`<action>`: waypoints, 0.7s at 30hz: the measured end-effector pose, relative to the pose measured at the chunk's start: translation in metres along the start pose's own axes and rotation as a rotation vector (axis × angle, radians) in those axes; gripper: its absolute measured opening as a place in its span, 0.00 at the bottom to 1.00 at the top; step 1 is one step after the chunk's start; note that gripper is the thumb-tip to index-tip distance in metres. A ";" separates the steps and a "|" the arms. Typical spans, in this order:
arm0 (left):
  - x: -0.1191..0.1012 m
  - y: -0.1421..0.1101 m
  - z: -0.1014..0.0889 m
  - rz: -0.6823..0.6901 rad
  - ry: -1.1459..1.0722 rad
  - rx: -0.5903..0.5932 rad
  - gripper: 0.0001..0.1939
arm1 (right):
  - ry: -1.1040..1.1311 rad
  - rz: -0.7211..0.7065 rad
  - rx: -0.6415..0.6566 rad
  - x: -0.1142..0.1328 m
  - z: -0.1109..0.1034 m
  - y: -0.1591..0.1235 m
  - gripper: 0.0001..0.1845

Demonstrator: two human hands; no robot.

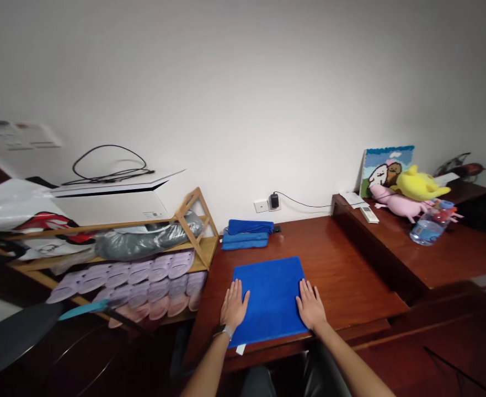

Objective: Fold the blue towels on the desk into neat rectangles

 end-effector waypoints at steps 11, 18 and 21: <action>-0.076 -0.007 -0.021 0.234 -0.006 -0.029 0.32 | 0.056 0.032 0.034 0.005 -0.009 -0.011 0.37; -0.242 -0.034 0.014 0.423 -0.141 0.201 0.33 | 0.042 -0.005 0.034 0.003 -0.001 -0.011 0.35; -0.216 -0.038 0.020 0.347 -0.128 0.215 0.35 | 0.036 -0.008 0.024 0.001 0.003 -0.010 0.35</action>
Point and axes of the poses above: each hand's wrist, its own y-axis towards the middle knuckle, its own z-axis out of the palm, x = y × z, the point moved 10 cm from there along y, towards the middle knuckle, and after that the axes turned 2 degrees about -z, right-handed, at the moved point
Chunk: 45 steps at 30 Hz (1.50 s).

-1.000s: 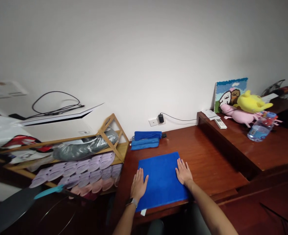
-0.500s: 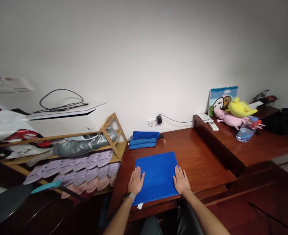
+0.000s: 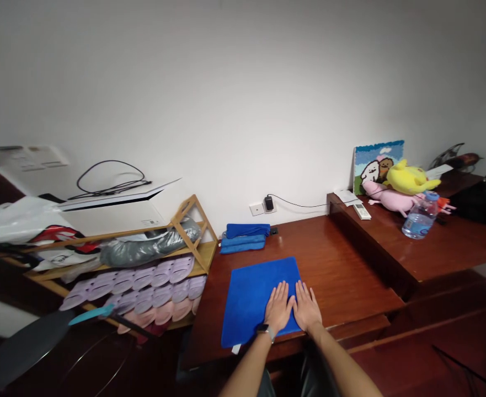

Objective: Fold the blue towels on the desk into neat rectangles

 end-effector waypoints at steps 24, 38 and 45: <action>0.077 -0.079 -0.052 0.017 0.081 -0.163 0.33 | -0.010 -0.018 -0.038 0.000 0.008 -0.022 0.37; 0.120 -0.094 -0.035 -0.233 0.096 -0.066 0.36 | 0.000 -0.022 -0.020 -0.001 0.006 -0.025 0.37; 0.194 -0.145 -0.058 -0.308 0.176 -0.177 0.35 | -0.017 -0.017 -0.007 -0.002 0.008 -0.027 0.38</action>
Point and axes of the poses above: each hand's wrist, its own y-axis towards the middle knuckle, its own z-axis out of the palm, x = y × z, the point moved 10 cm from there along y, towards the middle knuckle, and after that the axes turned 2 degrees about -z, right-handed, at the moved point
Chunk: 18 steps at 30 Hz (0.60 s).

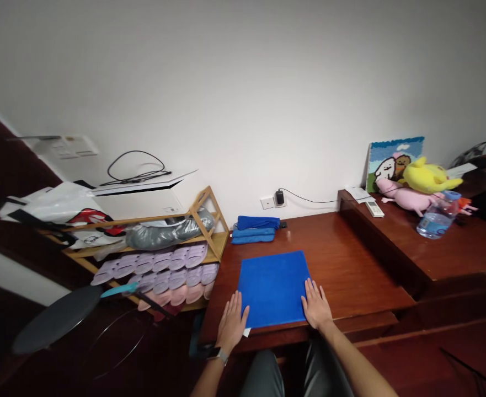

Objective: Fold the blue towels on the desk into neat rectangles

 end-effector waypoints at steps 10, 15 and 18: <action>-0.001 -0.001 0.009 0.008 -0.045 -0.079 0.37 | 0.021 0.028 0.014 -0.006 -0.020 0.059 0.38; 0.001 -0.005 0.010 0.012 -0.048 -0.071 0.36 | -0.004 0.042 0.015 -0.003 -0.009 0.078 0.37; 0.003 -0.006 0.007 0.012 -0.034 -0.028 0.36 | -0.008 0.040 0.015 -0.005 -0.003 0.075 0.37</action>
Point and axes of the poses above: each hand's wrist, its own y-axis towards the middle knuckle, its own z-axis out of the palm, x = y × z, the point moved 10 cm from there along y, towards the middle knuckle, and after that the axes turned 2 degrees about -z, right-handed, at the moved point
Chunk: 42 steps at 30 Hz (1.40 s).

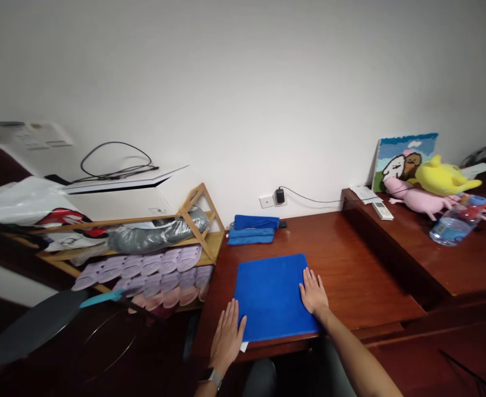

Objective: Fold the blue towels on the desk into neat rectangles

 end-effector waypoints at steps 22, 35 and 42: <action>-0.084 0.094 0.024 0.015 -0.104 0.195 0.33 | -0.011 -0.003 -0.002 -0.003 0.002 -0.001 0.38; -0.011 0.081 0.015 -0.013 -0.043 0.005 0.34 | -0.089 -0.030 0.032 0.002 -0.009 0.026 0.38; -0.004 0.078 0.016 0.007 -0.028 -0.015 0.34 | -0.072 -0.013 0.029 0.010 -0.006 0.059 0.38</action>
Point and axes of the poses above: each hand's wrist, its own y-axis towards the middle knuckle, its own z-axis out of the palm, x = y × z, the point moved 10 cm from there along y, towards the middle knuckle, and after that the axes turned 2 degrees about -z, right-handed, at the moved point
